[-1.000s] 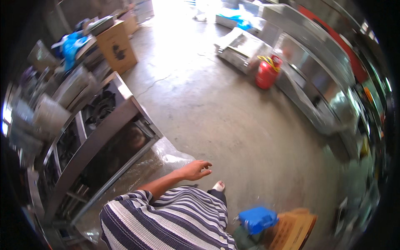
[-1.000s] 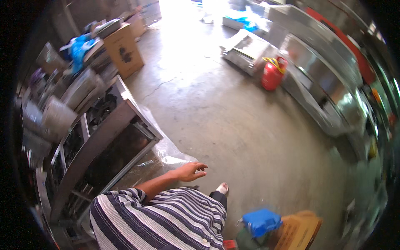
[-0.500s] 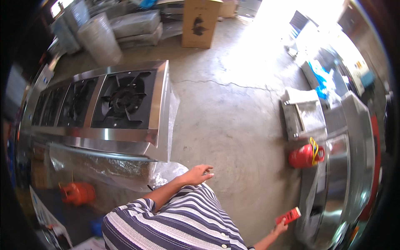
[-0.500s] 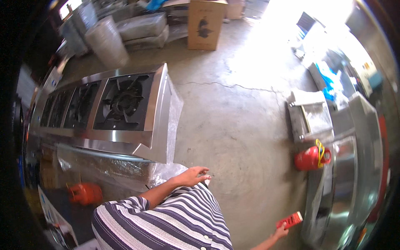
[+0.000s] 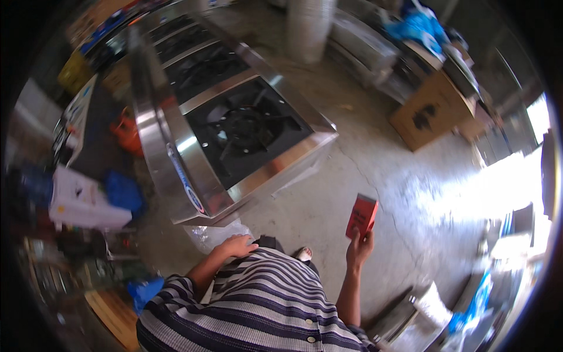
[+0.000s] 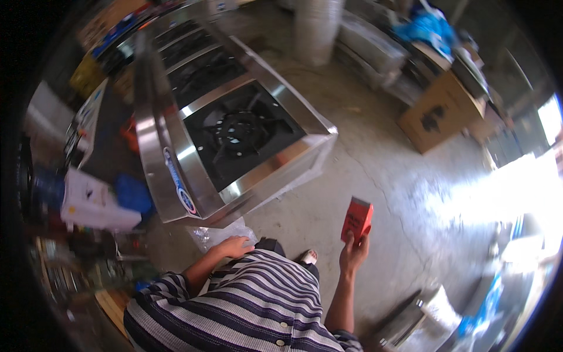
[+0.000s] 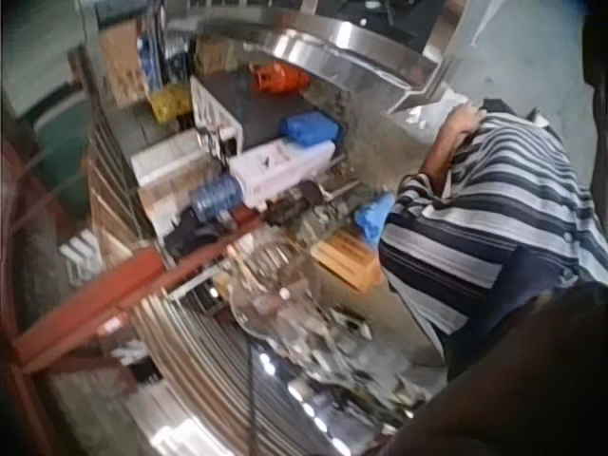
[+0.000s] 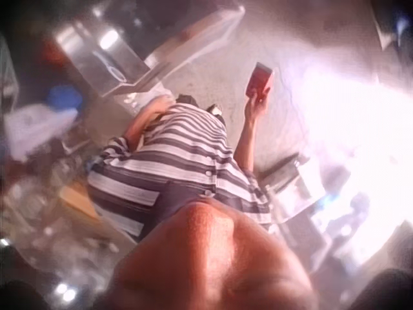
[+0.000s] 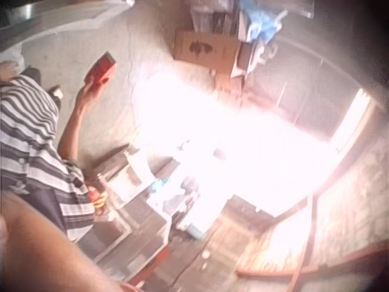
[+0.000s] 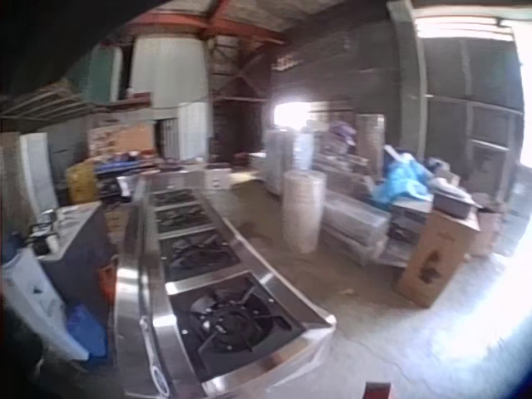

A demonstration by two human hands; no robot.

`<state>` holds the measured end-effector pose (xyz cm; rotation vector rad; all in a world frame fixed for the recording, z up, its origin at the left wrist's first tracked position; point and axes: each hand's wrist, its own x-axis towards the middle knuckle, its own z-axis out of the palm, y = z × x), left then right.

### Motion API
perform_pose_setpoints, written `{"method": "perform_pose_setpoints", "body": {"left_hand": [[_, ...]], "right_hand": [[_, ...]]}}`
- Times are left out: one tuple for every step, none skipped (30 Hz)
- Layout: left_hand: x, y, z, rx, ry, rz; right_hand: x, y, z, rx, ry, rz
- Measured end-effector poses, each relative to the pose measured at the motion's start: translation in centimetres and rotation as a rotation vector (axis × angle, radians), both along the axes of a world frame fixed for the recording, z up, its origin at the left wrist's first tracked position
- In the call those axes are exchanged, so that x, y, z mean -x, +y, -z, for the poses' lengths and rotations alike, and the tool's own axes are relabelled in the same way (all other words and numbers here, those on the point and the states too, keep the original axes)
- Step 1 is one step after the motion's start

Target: The person wipes a stainless steel gas stove with a cloth, then covers it with bubble wrap and secures the wrap using a handheld tape dispenser. The person moves around the appliance to apply and smooth the bubble wrap on multiple sides.

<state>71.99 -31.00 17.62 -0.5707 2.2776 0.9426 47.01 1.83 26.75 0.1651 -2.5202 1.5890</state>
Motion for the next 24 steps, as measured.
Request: {"method": "perform_pose_setpoints", "body": {"left_hand": [[-1.4,0.2,2.1,-0.011,0.043,-0.158],[-3.1,1.1,3.9,-0.052,0.073,-0.372],[-4.3,2.1,5.6,-0.093,0.122,-0.592],[-5.1,2.9,6.5,-0.135,0.174,-0.815],[-5.7,3.8,7.0,-0.173,0.175,-1.006],[-6.4,4.4,8.3,-0.153,0.174,-1.112],[-7.1,4.6,10.2,-0.133,0.166,-1.224],[-8.0,5.0,11.6,-0.114,0.149,-1.335],[-8.1,5.1,12.1,-0.035,0.053,-1.405],[-8.2,4.7,12.2,0.046,-0.045,-1.465],[-9.4,4.3,13.3,0.158,-0.097,-1.606],[-10.0,4.3,14.8,0.256,-0.154,-1.73],[-9.5,3.6,14.1,0.295,-0.105,-1.855],[-9.0,2.8,12.8,0.333,-0.061,-1.976],[-9.0,2.0,12.7,0.382,-0.027,-2.02],[-9.5,0.9,12.6,0.446,0.008,-2.054],[-10.1,-0.2,13.0,0.517,0.041,-2.081],[-11.6,-0.8,14.7,0.44,0.189,-2.207],[-14.2,-1.0,17.2,0.378,0.344,-2.332],[-15.4,-1.0,19.1,0.293,0.514,-2.426],[-14.5,-0.6,19.4,0.199,0.669,-2.494],[-14.2,-0.4,19.1,0.124,0.645,-2.363],[-14.3,0.2,18.6,0.053,0.623,-2.23],[-14.3,0.9,18.1,-0.009,0.597,-2.095]], "right_hand": [[3.2,-2.9,-1.5,-0.011,0.105,-0.099],[5.8,-5.9,-3.8,-0.056,0.233,-0.209],[8.6,-9.2,-6.6,-0.09,0.38,-0.323],[10.9,-12.5,-9.0,-0.109,0.428,-0.41],[12.6,-15.8,-11.1,-0.135,0.477,-0.499],[14.6,-18.8,-12.4,-0.142,0.587,-0.595],[16.3,-21.9,-13.5,-0.12,0.667,-0.676],[17.3,-24.7,-14.8,-0.131,0.692,-0.765],[18.5,-27.2,-15.1,-0.188,0.722,-0.832],[18.9,-29.7,-16.0,-0.24,0.781,-0.868],[19.5,-32.6,-15.9,-0.198,0.817,-0.918],[20.3,-35.3,-15.9,-0.248,0.875,-0.929],[21.4,-37.7,-15.7,-0.278,0.888,-0.941],[22.6,-39.9,-15.6,-0.313,0.901,-0.95],[23.8,-42.2,-15.5,-0.338,0.903,-0.986],[24.8,-44.5,-15.2,-0.355,0.899,-1.013],[25.3,-46.6,-14.5,-0.372,0.889,-1.035],[24.9,-48.7,-14.3,-0.354,0.847,-1.073],[24.1,-51.1,-14.1,-0.325,0.8,-1.121],[23.6,-52.5,-14.1,-0.314,0.756,-1.148],[23.2,-53.3,-13.5,-0.388,0.712,-1.124],[23.4,-53.7,-13.2,-0.408,0.779,-1.12],[23.7,-54.0,-13.0,-0.428,0.847,-1.115],[23.9,-54.2,-12.9,-0.446,0.91,-1.111]]}}
